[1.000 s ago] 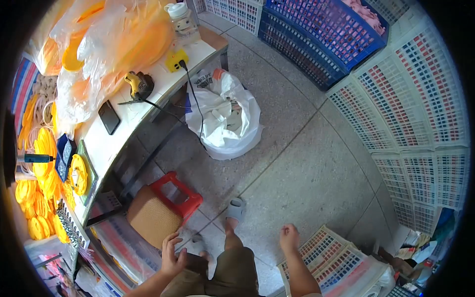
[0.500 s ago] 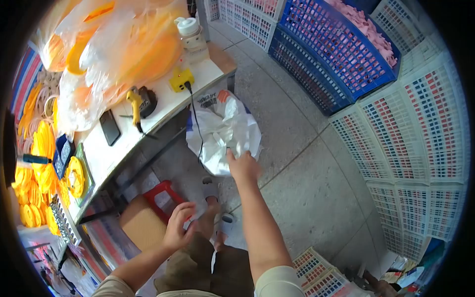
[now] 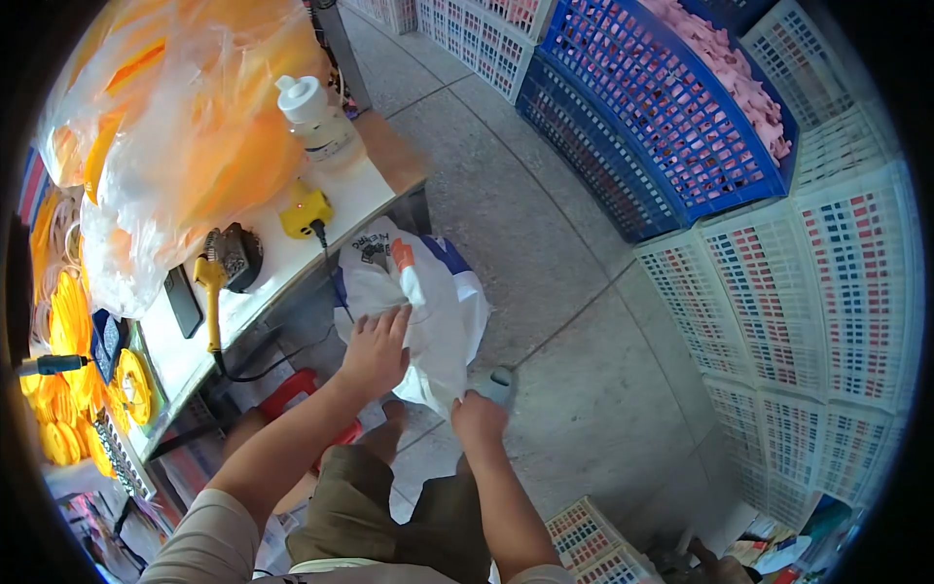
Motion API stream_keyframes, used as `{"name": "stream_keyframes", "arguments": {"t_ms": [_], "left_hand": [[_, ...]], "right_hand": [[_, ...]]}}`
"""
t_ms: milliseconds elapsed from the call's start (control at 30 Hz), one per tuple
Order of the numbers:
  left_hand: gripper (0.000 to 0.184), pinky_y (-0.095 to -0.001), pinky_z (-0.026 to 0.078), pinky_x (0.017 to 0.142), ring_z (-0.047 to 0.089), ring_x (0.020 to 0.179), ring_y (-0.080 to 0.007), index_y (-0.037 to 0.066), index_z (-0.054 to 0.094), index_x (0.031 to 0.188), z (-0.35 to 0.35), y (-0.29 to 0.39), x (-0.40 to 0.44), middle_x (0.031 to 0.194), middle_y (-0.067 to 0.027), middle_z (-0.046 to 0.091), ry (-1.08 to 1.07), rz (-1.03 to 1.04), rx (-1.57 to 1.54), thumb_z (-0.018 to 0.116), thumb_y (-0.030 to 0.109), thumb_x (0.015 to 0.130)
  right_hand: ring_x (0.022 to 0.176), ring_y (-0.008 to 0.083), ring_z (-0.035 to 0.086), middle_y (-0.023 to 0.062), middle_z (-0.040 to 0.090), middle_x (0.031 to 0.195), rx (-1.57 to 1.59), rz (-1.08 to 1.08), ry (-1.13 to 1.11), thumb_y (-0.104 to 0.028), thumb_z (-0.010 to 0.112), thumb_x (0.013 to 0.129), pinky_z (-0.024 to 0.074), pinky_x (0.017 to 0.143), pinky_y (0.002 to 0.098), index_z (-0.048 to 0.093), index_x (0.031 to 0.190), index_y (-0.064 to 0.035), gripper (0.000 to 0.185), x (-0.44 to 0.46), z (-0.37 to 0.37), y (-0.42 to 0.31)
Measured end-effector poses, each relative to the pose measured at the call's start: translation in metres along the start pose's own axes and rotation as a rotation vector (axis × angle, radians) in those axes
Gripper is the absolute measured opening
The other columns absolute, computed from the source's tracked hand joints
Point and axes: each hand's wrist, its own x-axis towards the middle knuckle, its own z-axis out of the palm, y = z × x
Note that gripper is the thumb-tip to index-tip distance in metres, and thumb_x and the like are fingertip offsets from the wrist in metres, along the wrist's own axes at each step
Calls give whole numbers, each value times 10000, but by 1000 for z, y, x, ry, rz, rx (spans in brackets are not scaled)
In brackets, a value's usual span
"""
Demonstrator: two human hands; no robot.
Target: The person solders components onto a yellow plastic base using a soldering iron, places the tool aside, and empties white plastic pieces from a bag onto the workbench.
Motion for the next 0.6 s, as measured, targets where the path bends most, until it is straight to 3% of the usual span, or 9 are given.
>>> {"name": "stream_keyframes", "arguments": {"t_ms": [33,133,167,267,300,333,467,500,600], "left_hand": [[628,-518,418,1034,639,1106,-373,33,433,1427,-5,4,2,1230,-187,630,-103,-46,14,670,181,864],[455,-531,424,1000,698,961,-350,47,539,1327,7,-2,0,1000,-150,712,-227,-65,-9,636,171,900],[275,-483,486,883,706,870,-339,66,639,1185,7,-3,0,845,-134,715,-148,-20,-24,594,164,932],[211,-419,515,743,695,877,-360,72,677,1110,-2,-5,9,846,-182,704,-32,-210,-256,552,168,970],[224,-368,481,626,676,757,-307,59,668,1102,4,-9,11,773,-148,665,134,-264,-395,528,212,1018],[279,-441,505,661,683,756,-364,59,654,1112,-6,-9,19,797,-212,675,102,-423,-554,484,270,1047],[287,-339,456,627,552,643,-170,29,658,1092,-10,-28,45,701,-93,571,298,-527,-828,524,280,1051],[293,-363,479,665,615,694,-227,17,655,1092,-9,-33,47,758,-131,626,278,-562,-787,531,278,1046],[301,-392,495,708,655,753,-302,18,651,1097,-16,-27,60,810,-174,661,455,-407,-555,533,289,1044]], "right_hand": [[947,418,700,218,727,974,8,-9,-9,-335,568,917,545,858,524,706,1010,-47,333,0,-7,6],[923,427,699,236,720,961,29,7,-17,-328,578,907,544,842,534,701,1012,-44,326,-4,-23,31],[914,421,703,230,723,954,22,-18,-22,-332,583,912,548,835,529,703,1005,-49,322,-5,-23,40],[895,419,707,221,726,939,26,-65,-41,-327,588,915,553,820,529,703,990,-52,308,-2,-26,55],[893,429,703,225,724,939,32,-60,-67,-315,583,907,549,820,538,698,989,-47,303,-4,-25,56],[891,439,698,229,722,939,38,-55,-94,-302,578,900,546,820,546,694,987,-42,298,-8,-27,59],[898,442,691,222,721,935,79,-100,-110,-296,571,906,542,816,550,693,994,-43,294,-27,-34,84],[897,446,688,224,719,935,91,-96,-126,-296,569,908,540,814,552,693,996,-44,295,-34,-42,92],[885,461,678,238,712,918,99,-82,-121,-305,564,916,532,802,556,696,989,-44,301,-56,-66,116]]}}
